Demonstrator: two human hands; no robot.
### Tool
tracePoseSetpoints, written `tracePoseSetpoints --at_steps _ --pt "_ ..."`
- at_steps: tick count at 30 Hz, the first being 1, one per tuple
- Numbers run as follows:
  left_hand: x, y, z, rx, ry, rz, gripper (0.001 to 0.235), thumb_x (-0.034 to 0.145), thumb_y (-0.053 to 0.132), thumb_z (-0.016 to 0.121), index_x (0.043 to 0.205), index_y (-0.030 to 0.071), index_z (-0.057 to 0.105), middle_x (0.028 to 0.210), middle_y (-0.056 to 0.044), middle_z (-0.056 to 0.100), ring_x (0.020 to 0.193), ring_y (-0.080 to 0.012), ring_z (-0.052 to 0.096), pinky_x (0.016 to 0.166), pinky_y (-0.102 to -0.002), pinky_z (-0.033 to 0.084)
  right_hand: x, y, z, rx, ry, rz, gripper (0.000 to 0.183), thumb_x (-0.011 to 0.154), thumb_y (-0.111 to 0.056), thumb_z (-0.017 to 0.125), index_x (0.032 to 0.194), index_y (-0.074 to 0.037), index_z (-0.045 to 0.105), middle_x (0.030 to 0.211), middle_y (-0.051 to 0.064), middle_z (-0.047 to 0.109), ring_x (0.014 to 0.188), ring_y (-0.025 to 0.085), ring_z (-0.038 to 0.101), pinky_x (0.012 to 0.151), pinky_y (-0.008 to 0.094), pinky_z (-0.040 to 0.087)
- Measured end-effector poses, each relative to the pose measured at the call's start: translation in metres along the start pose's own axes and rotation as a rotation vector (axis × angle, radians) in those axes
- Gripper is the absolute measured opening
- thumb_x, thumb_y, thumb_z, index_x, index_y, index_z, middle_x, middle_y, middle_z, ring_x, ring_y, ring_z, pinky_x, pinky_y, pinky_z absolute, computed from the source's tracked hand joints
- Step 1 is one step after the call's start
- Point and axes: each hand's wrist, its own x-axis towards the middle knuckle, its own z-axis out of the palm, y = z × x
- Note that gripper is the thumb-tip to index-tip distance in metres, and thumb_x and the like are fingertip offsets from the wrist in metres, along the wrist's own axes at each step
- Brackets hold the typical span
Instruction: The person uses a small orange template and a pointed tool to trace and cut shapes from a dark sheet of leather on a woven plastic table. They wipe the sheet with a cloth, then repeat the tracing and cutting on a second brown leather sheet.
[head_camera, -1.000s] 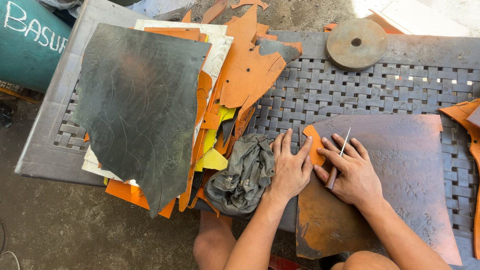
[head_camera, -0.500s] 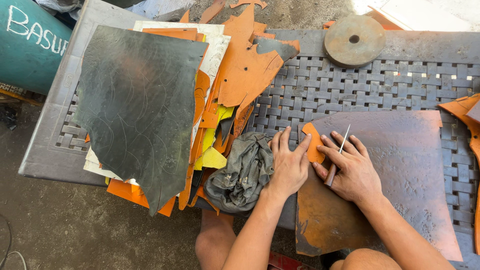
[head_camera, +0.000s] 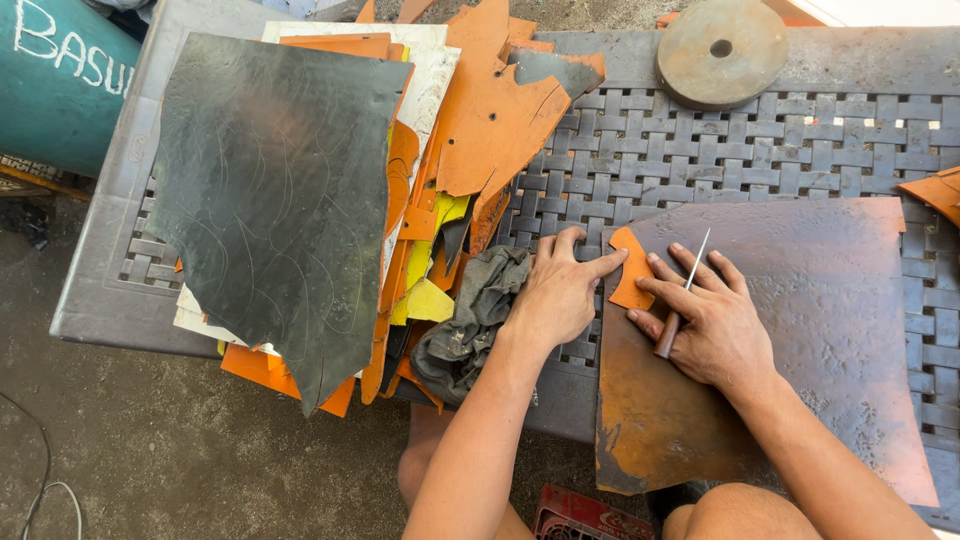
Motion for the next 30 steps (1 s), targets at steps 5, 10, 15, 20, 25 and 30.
tracePoseSetpoints --at_steps 5,10,15,20,25,30 --pt "0.000 -0.006 0.005 -0.014 0.028 0.037 0.052 0.088 0.003 0.063 0.132 0.030 0.069 0.149 -0.021 0.042 0.135 -0.0419 0.040 0.112 -0.050 0.038 0.000 0.000 0.000 -0.015 -0.018 0.005 0.048 0.084 -0.056 0.069 0.114 -0.019 0.077 0.132 0.005 0.070 0.139 0.025 0.054 0.122 0.047 0.032" --pt "0.000 -0.004 0.002 -0.027 0.033 0.031 0.051 0.088 0.005 0.064 0.132 0.029 0.070 0.149 -0.021 0.043 0.133 -0.0420 0.042 0.113 -0.048 0.040 0.001 0.000 0.001 -0.027 -0.013 0.011 0.049 0.083 -0.057 0.069 0.114 -0.020 0.077 0.131 0.003 0.070 0.139 0.025 0.054 0.122 0.047 0.031" --pt "-0.002 0.007 -0.008 0.004 -0.018 -0.018 0.045 0.090 0.018 0.070 0.134 0.030 0.067 0.150 -0.021 0.042 0.136 -0.0410 0.040 0.113 -0.052 0.037 0.000 0.000 0.002 -0.014 0.002 0.013 0.048 0.084 -0.056 0.069 0.114 -0.020 0.077 0.132 0.004 0.070 0.139 0.025 0.054 0.122 0.047 0.032" --pt "-0.002 0.032 -0.004 0.239 -0.058 -0.099 0.053 0.085 0.033 0.070 0.137 0.029 0.061 0.153 -0.021 0.035 0.137 -0.0405 0.038 0.109 -0.058 0.035 0.001 -0.002 0.002 -0.037 -0.004 0.025 0.047 0.083 -0.056 0.070 0.112 -0.019 0.076 0.132 0.003 0.070 0.139 0.025 0.054 0.122 0.047 0.032" --pt "-0.005 0.042 0.008 0.493 -0.035 0.059 0.042 0.096 0.015 0.056 0.137 0.014 0.065 0.149 -0.005 0.054 0.127 -0.0269 0.055 0.100 -0.049 0.047 0.001 0.000 0.004 -0.034 0.003 0.021 0.046 0.082 -0.053 0.070 0.115 -0.022 0.075 0.133 0.002 0.069 0.138 0.025 0.053 0.121 0.048 0.033" --pt "0.000 0.039 0.015 0.599 -0.052 0.111 0.042 0.096 0.018 0.055 0.136 0.012 0.065 0.145 0.000 0.059 0.118 -0.0220 0.061 0.093 -0.044 0.050 0.003 -0.001 0.004 -0.033 0.002 0.022 0.042 0.082 -0.052 0.070 0.114 -0.024 0.075 0.134 0.002 0.069 0.138 0.025 0.053 0.121 0.048 0.032"
